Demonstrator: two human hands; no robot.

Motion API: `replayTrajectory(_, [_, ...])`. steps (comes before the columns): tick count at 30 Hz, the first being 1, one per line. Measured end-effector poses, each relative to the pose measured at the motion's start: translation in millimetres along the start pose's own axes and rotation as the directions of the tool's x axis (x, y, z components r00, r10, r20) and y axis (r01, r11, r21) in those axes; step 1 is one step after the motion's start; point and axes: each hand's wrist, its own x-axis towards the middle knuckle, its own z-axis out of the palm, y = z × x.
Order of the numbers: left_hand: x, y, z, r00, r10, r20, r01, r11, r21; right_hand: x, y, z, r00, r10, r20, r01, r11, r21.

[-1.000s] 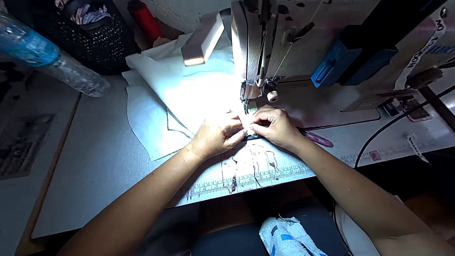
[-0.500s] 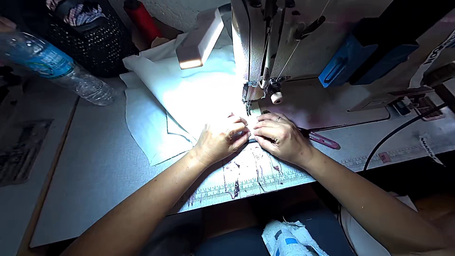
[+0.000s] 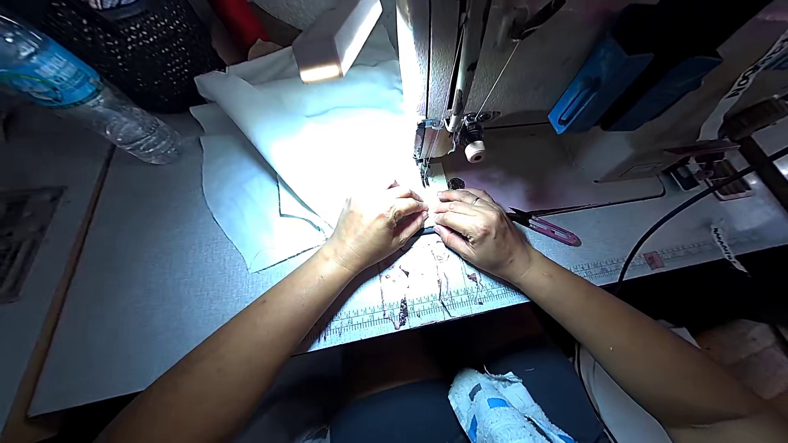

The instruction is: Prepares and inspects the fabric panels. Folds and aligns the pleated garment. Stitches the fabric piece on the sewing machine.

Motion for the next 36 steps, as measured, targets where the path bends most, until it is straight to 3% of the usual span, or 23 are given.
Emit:
replayTrajectory(9, [-1, -3, 2, 0.999, 0.016, -0.029, -0.015, 0.999, 0.032, 1, 1, 1, 1.000, 0.020, 0.005, -0.020, 1.000, -0.002])
replayTrajectory(20, [7, -15, 3, 1.000, 0.010, -0.009, -0.010, 0.998, 0.069, 6, -1, 2, 0.988, 0.145, 0.046, -0.144, 0.989, -0.005])
replayTrajectory(36, [20, -37, 6, 0.996, -0.088, 0.022, 0.089, 0.995, -0.051, 15, 2, 4, 0.955, 0.247, 0.165, -0.241, 0.969, -0.058])
